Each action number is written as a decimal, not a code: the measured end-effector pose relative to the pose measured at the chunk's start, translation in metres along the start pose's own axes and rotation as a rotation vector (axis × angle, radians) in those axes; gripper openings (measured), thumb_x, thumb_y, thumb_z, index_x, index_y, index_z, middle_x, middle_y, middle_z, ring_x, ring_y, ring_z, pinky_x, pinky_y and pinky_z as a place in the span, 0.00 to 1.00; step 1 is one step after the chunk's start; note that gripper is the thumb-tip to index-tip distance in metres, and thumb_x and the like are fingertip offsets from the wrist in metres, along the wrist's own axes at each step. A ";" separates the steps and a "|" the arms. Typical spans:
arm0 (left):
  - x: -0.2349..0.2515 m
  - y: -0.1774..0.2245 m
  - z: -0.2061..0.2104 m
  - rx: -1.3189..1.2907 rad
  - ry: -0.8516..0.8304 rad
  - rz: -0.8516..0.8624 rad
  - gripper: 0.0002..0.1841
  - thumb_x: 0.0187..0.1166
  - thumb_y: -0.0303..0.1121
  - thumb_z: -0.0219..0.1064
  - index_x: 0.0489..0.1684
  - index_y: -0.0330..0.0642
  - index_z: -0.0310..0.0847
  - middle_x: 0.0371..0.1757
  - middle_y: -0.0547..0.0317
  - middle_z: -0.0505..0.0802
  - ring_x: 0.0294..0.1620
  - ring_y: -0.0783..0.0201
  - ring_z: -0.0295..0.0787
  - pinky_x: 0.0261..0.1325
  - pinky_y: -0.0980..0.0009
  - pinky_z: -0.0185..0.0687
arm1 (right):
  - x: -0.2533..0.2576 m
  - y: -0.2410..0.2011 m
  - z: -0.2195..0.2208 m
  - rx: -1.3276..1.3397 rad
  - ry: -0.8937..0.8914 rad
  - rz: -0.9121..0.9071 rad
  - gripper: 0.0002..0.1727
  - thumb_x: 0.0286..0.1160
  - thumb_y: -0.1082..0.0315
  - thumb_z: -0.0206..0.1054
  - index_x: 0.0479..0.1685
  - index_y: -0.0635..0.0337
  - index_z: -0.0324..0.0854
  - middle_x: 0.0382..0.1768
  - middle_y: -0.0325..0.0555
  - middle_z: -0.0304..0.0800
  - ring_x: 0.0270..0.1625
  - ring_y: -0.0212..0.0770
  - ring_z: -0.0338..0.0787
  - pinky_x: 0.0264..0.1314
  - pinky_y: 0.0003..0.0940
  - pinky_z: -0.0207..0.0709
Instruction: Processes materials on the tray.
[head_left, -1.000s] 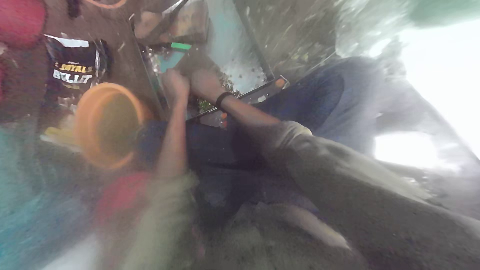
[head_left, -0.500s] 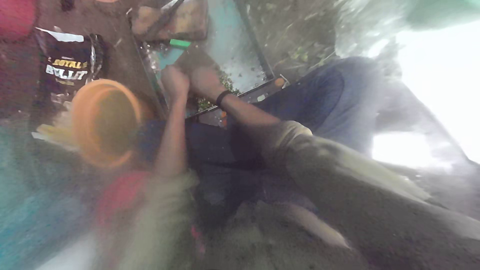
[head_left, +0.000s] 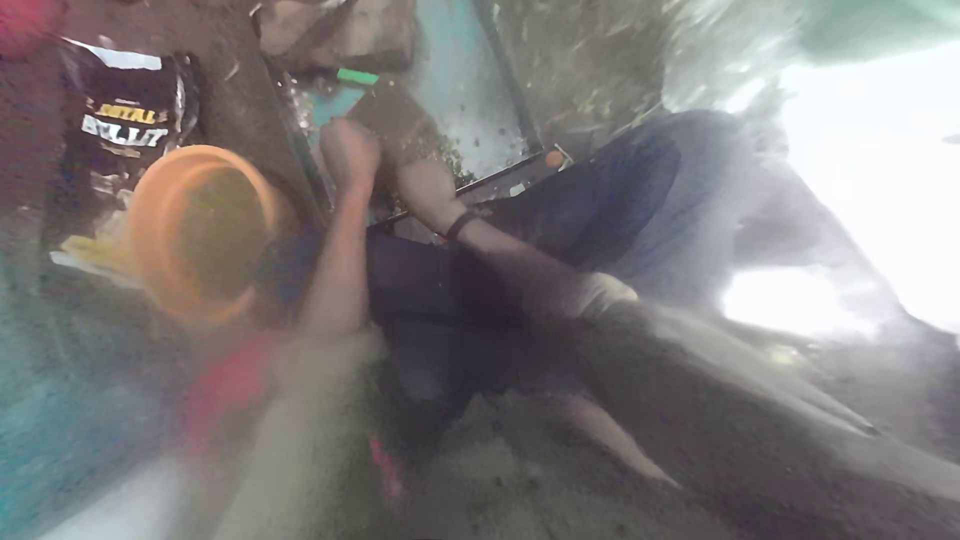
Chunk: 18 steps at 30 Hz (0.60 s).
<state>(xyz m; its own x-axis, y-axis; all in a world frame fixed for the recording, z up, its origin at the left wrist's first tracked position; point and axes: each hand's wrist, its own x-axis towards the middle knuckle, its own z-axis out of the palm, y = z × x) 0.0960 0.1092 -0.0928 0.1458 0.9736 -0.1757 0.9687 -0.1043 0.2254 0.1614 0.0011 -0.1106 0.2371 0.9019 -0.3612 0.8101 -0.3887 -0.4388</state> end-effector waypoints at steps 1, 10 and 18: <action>0.001 0.001 0.000 -0.011 -0.002 -0.012 0.13 0.74 0.36 0.70 0.49 0.39 0.91 0.57 0.41 0.94 0.63 0.45 0.92 0.68 0.42 0.84 | -0.007 0.004 0.000 -0.015 -0.020 0.005 0.20 0.82 0.67 0.63 0.71 0.62 0.81 0.51 0.65 0.92 0.54 0.69 0.92 0.47 0.67 0.85; -0.002 -0.002 -0.002 -0.038 0.009 0.018 0.12 0.74 0.37 0.73 0.47 0.41 0.94 0.56 0.42 0.95 0.63 0.43 0.92 0.69 0.40 0.82 | -0.017 0.007 -0.031 0.020 -0.034 0.015 0.14 0.80 0.62 0.63 0.48 0.64 0.87 0.52 0.62 0.91 0.55 0.64 0.92 0.46 0.66 0.84; -0.012 0.005 -0.008 0.039 -0.005 -0.029 0.14 0.83 0.30 0.63 0.57 0.31 0.88 0.64 0.34 0.91 0.69 0.40 0.88 0.73 0.43 0.80 | 0.045 -0.013 -0.032 0.040 0.017 -0.096 0.18 0.85 0.58 0.60 0.55 0.61 0.89 0.58 0.59 0.92 0.63 0.62 0.91 0.57 0.67 0.83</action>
<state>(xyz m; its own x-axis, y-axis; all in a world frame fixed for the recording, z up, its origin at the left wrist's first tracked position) 0.0975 0.0988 -0.0816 0.1187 0.9753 -0.1865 0.9795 -0.0841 0.1832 0.1785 0.0525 -0.0944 0.1691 0.9381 -0.3023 0.8073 -0.3078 -0.5035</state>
